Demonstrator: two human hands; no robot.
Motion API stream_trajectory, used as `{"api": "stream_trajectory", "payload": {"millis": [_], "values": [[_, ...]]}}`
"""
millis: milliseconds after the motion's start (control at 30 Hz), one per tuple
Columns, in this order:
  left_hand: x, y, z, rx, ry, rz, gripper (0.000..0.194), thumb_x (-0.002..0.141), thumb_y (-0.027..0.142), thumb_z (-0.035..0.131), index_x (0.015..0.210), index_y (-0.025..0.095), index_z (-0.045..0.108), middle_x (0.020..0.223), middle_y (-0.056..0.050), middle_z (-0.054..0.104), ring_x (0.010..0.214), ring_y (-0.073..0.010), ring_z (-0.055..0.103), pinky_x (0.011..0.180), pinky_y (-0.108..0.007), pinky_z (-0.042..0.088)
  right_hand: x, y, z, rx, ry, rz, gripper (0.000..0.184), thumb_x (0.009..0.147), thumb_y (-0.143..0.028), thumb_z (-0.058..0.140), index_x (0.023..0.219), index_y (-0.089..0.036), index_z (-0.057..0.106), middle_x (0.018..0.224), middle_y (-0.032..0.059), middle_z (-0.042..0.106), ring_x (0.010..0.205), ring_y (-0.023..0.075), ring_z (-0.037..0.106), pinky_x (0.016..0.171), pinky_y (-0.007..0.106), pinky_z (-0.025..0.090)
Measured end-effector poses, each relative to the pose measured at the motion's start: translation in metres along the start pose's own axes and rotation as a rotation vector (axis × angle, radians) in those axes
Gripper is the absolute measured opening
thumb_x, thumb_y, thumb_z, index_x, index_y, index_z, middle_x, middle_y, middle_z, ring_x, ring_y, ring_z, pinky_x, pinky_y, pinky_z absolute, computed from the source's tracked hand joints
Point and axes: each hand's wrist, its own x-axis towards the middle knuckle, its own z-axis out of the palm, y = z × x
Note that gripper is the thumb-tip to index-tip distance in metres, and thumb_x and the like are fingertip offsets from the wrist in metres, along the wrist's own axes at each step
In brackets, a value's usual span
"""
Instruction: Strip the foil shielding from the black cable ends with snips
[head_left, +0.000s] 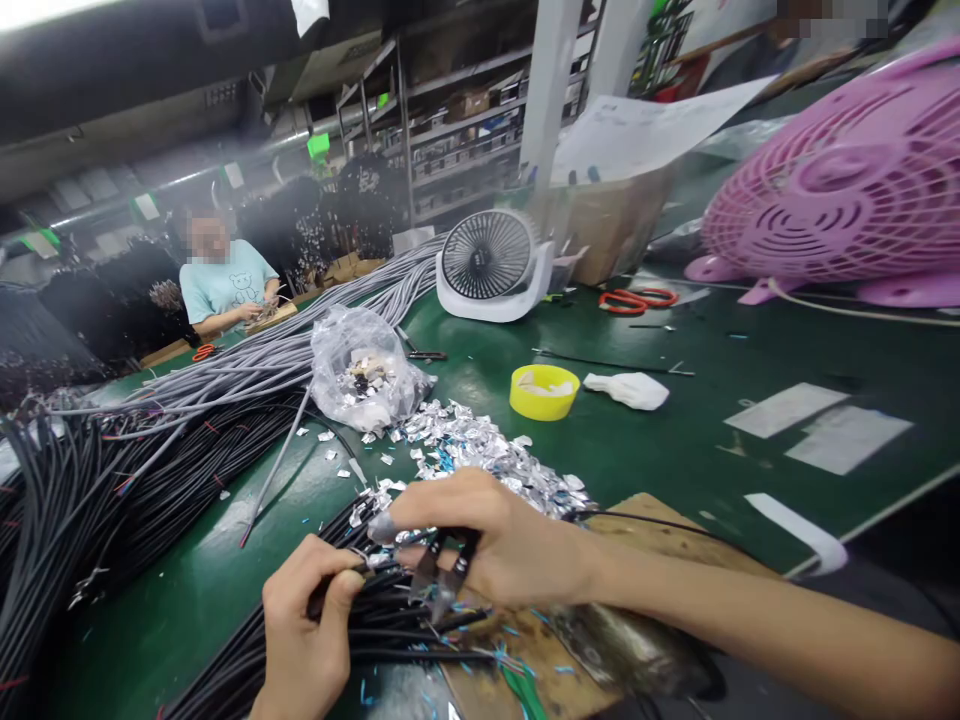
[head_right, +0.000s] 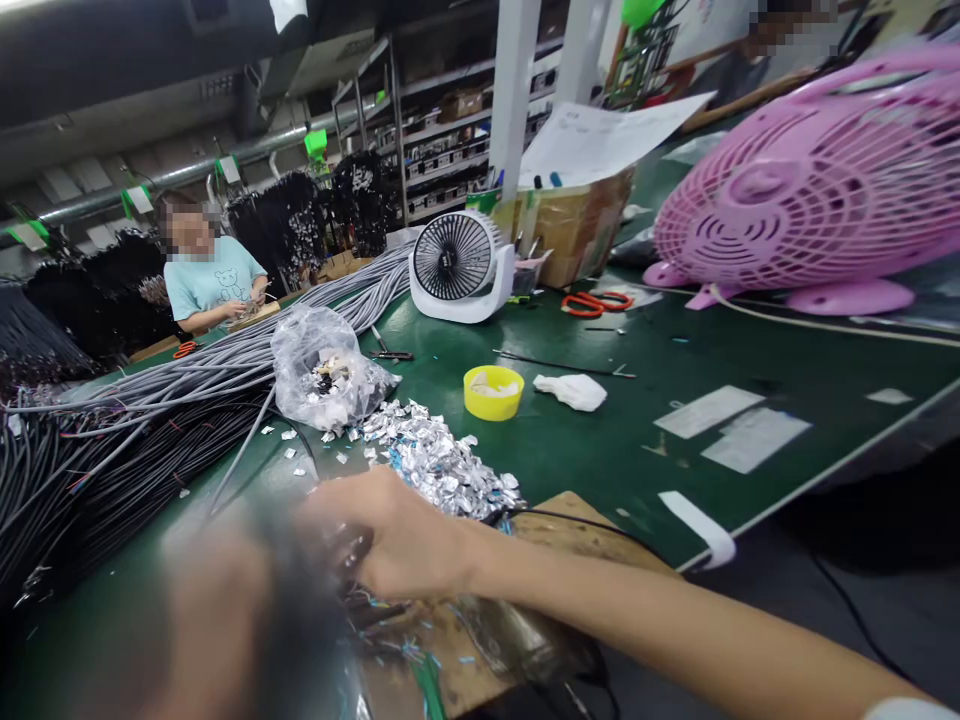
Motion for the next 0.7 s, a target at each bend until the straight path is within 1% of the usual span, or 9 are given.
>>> {"api": "stream_trajectory", "payload": {"millis": [67, 167, 300, 367, 433, 500, 567, 633, 700], "values": [[0.0, -0.001, 0.0, -0.032, -0.014, -0.032, 0.019, 0.088, 0.02, 0.049, 0.078, 0.014, 0.064, 0.067, 0.0, 0.061, 0.061, -0.0116, 0.057, 0.056, -0.023, 0.042, 0.001, -0.001, 0.005, 0.027, 0.011, -0.027, 0.011, 0.076, -0.013, 0.06, 0.086, -0.009, 0.064, 0.071, 0.0045, 0.064, 0.061, 0.0089, 0.055, 0.057, 0.018, 0.043], [-0.001, 0.0, 0.001, -0.083, -0.04, -0.094, 0.028, 0.091, 0.027, 0.046, 0.075, 0.013, 0.064, 0.064, 0.0, 0.058, 0.059, -0.0104, 0.053, 0.055, -0.023, 0.04, 0.005, 0.0, 0.009, 0.048, 0.023, -0.014, 0.006, 0.076, -0.011, 0.059, 0.079, -0.01, 0.064, 0.069, 0.0035, 0.063, 0.06, 0.0081, 0.054, 0.056, 0.017, 0.042], [-0.002, -0.001, 0.003, -0.162, -0.059, -0.21, 0.039, 0.092, 0.037, 0.043, 0.067, 0.012, 0.059, 0.058, 0.002, 0.05, 0.053, -0.0081, 0.046, 0.05, -0.021, 0.036, 0.014, 0.004, 0.015, 0.076, 0.049, -0.018, 0.013, 0.075, -0.006, 0.05, 0.07, -0.011, 0.061, 0.065, 0.0026, 0.06, 0.058, 0.0074, 0.05, 0.053, 0.017, 0.04], [-0.002, -0.003, 0.003, -0.208, -0.068, -0.273, 0.041, 0.092, 0.041, 0.043, 0.067, 0.012, 0.057, 0.058, 0.003, 0.047, 0.048, -0.0059, 0.042, 0.044, -0.019, 0.032, 0.019, 0.007, 0.02, 0.086, 0.068, 0.02, 0.013, 0.073, -0.005, 0.049, 0.066, -0.011, 0.059, 0.061, 0.001, 0.057, 0.055, 0.007, 0.048, 0.05, 0.017, 0.037], [-0.002, -0.006, 0.003, -0.248, -0.062, -0.323, 0.041, 0.092, 0.043, 0.043, 0.071, 0.011, 0.056, 0.056, 0.004, 0.046, 0.042, -0.004, 0.037, 0.039, -0.017, 0.028, 0.025, 0.008, 0.027, 0.104, 0.1, 0.078, 0.011, 0.072, -0.006, 0.052, 0.064, -0.012, 0.057, 0.059, -0.0006, 0.054, 0.053, 0.0063, 0.046, 0.05, 0.017, 0.035], [-0.002, -0.009, 0.003, -0.266, -0.027, -0.347, 0.039, 0.092, 0.045, 0.043, 0.073, 0.012, 0.054, 0.055, 0.006, 0.045, 0.04, -0.0035, 0.036, 0.038, -0.017, 0.029, 0.031, 0.008, 0.035, 0.119, 0.135, 0.125, 0.01, 0.072, -0.008, 0.055, 0.063, -0.011, 0.056, 0.058, -0.0015, 0.052, 0.052, 0.0058, 0.043, 0.049, 0.017, 0.033], [-0.003, -0.011, 0.003, -0.256, 0.028, -0.346, 0.039, 0.092, 0.045, 0.042, 0.071, 0.013, 0.049, 0.054, 0.007, 0.042, 0.04, -0.0037, 0.037, 0.04, -0.017, 0.032, 0.036, 0.007, 0.042, 0.112, 0.171, 0.129, 0.01, 0.074, -0.009, 0.055, 0.064, -0.012, 0.055, 0.058, -0.0017, 0.051, 0.052, 0.0059, 0.042, 0.049, 0.017, 0.032], [-0.003, -0.011, 0.005, -0.22, 0.087, -0.33, 0.039, 0.093, 0.044, 0.04, 0.068, 0.015, 0.045, 0.052, 0.008, 0.039, 0.04, -0.004, 0.037, 0.04, -0.017, 0.033, 0.04, 0.006, 0.049, 0.085, 0.212, 0.082, 0.01, 0.075, -0.009, 0.052, 0.066, -0.012, 0.055, 0.058, -0.0015, 0.05, 0.053, 0.0065, 0.041, 0.049, 0.018, 0.032], [-0.004, -0.01, 0.006, -0.158, 0.144, -0.304, 0.038, 0.095, 0.041, 0.037, 0.068, 0.015, 0.044, 0.05, 0.008, 0.035, 0.039, -0.004, 0.036, 0.038, -0.017, 0.032, 0.042, 0.006, 0.054, 0.037, 0.249, 0.005, 0.01, 0.074, -0.008, 0.048, 0.069, -0.013, 0.054, 0.058, -0.0014, 0.049, 0.053, 0.0071, 0.04, 0.049, 0.019, 0.031]]}}
